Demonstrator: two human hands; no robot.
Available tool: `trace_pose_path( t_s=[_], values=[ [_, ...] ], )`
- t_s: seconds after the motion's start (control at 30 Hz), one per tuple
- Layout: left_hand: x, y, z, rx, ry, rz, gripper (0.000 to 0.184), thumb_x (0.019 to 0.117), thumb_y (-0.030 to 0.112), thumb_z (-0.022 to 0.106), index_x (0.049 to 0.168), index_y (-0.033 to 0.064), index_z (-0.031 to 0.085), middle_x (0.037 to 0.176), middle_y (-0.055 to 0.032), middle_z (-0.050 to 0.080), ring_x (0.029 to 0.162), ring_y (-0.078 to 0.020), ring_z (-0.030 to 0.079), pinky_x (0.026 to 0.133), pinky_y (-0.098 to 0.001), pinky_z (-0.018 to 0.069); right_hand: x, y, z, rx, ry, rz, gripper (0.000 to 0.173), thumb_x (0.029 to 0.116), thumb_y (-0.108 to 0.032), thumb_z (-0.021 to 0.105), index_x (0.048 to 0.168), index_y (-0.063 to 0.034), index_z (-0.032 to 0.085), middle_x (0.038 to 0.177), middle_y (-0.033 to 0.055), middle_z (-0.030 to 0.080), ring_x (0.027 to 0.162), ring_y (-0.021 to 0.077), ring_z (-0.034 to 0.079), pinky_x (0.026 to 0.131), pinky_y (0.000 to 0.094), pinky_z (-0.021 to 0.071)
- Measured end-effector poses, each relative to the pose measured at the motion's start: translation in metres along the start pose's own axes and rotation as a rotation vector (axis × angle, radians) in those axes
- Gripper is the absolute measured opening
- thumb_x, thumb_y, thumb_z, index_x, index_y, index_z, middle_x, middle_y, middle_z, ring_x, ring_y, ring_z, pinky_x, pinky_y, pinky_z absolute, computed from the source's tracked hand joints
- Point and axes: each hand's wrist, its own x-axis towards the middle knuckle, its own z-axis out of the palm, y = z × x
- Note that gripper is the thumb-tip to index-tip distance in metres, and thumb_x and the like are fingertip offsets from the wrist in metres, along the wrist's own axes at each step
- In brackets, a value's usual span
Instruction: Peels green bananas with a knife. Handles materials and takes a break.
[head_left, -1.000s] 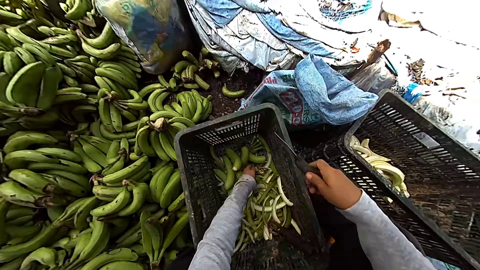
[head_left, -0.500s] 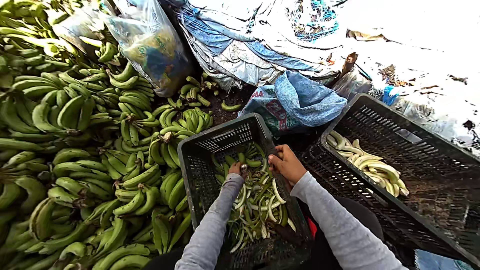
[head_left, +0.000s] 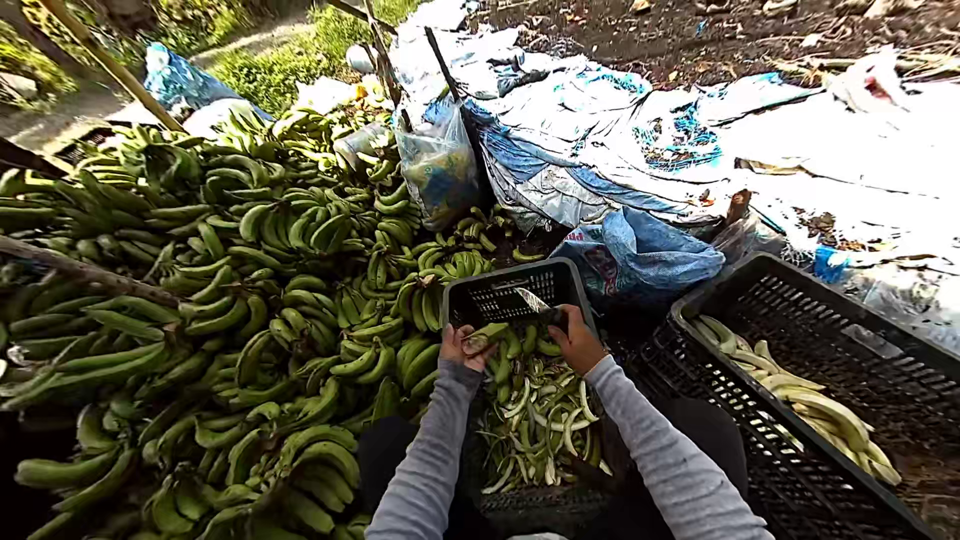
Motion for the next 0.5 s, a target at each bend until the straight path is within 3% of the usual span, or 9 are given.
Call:
trace_pose_path(
  t_s=[0.07,0.1,0.13,0.2,0.3,0.37,0.43,0.5],
  values=[
    [-0.008,-0.016,-0.008,-0.105,0.030,0.021,0.043,0.1133,0.036,0.019,0.106,0.0052,0.048,0.087,-0.0105,0.062,0.080,-0.0261,0.066,0.075,-0.0463,0.0582,-0.007,0.000,0.001,-0.010,-0.108,0.053,0.060,0.1071,-0.020,0.050,0.154,0.0091,0.026,0.139,0.0323,0.055,0.127,0.0406,0.059,0.110,0.0483,0.0462],
    [-0.013,-0.021,-0.009,-0.128,0.037,0.026,0.033,0.1134,0.027,0.024,0.111,0.0040,0.048,0.090,-0.0116,0.061,0.082,-0.0261,0.065,0.076,-0.0460,0.0579,-0.010,0.000,0.002,-0.022,-0.148,0.069,0.062,0.1087,-0.023,0.048,0.157,0.0070,0.023,0.140,0.0324,0.055,0.126,0.0410,0.060,0.109,0.0487,0.0463],
    [-0.017,-0.025,-0.009,-0.133,0.020,0.020,0.028,0.1125,0.018,0.027,0.125,0.0014,0.045,0.100,-0.0149,0.058,0.087,-0.0271,0.063,0.080,-0.0464,0.0562,-0.011,-0.001,0.002,-0.043,-0.175,0.074,0.061,0.1099,-0.025,0.046,0.158,0.0049,0.025,0.138,0.0322,0.057,0.123,0.0417,0.062,0.108,0.0497,0.0473],
    [-0.019,-0.031,-0.012,-0.087,-0.019,0.001,0.035,0.1088,0.010,0.027,0.141,0.0043,0.037,0.109,-0.0165,0.059,0.091,-0.0267,0.064,0.081,-0.0458,0.0560,-0.013,-0.002,0.003,-0.094,-0.244,0.059,0.052,0.1108,-0.025,0.044,0.154,0.0027,0.036,0.130,0.0310,0.063,0.116,0.0425,0.065,0.104,0.0519,0.0482],
    [-0.024,-0.033,-0.014,-0.043,-0.058,-0.080,0.045,0.1057,0.011,0.023,0.148,0.0039,0.034,0.118,-0.0233,0.059,0.097,-0.0328,0.064,0.084,-0.0483,0.0545,-0.014,-0.008,0.003,-0.184,-0.389,0.033,0.047,0.1105,-0.024,0.045,0.149,0.0026,0.045,0.135,0.0291,0.061,0.124,0.0428,0.061,0.109,0.0551,0.0439],
    [-0.029,-0.036,-0.018,0.049,-0.103,-0.132,0.046,0.1050,0.011,0.020,0.149,0.0070,0.033,0.114,-0.0209,0.061,0.091,-0.0300,0.066,0.078,-0.0440,0.0559,-0.016,-0.011,0.009,-0.222,-0.489,0.021,0.045,0.1101,-0.022,0.047,0.148,0.0023,0.048,0.141,0.0272,0.058,0.131,0.0412,0.057,0.113,0.0552,0.0404],
    [-0.027,-0.039,-0.024,0.072,-0.129,-0.131,0.045,0.1045,0.010,0.019,0.148,0.0097,0.032,0.103,-0.0141,0.063,0.083,-0.0228,0.066,0.073,-0.0390,0.0561,-0.019,-0.014,0.018,-0.252,-0.558,0.005,0.050,0.1101,-0.023,0.047,0.155,-0.0026,0.041,0.141,0.0268,0.058,0.130,0.0433,0.058,0.111,0.0597,0.0417],
    [-0.020,-0.044,-0.029,0.027,-0.146,-0.107,0.041,0.1075,0.009,0.019,0.146,0.0052,0.033,0.096,-0.0093,0.063,0.077,-0.0157,0.064,0.070,-0.0317,0.0546,-0.024,-0.021,0.026,-0.277,-0.633,-0.011,0.060,0.1104,-0.027,0.046,0.163,-0.0101,0.025,0.138,0.0289,0.060,0.124,0.0477,0.061,0.106,0.0642,0.0437]
  ],
)
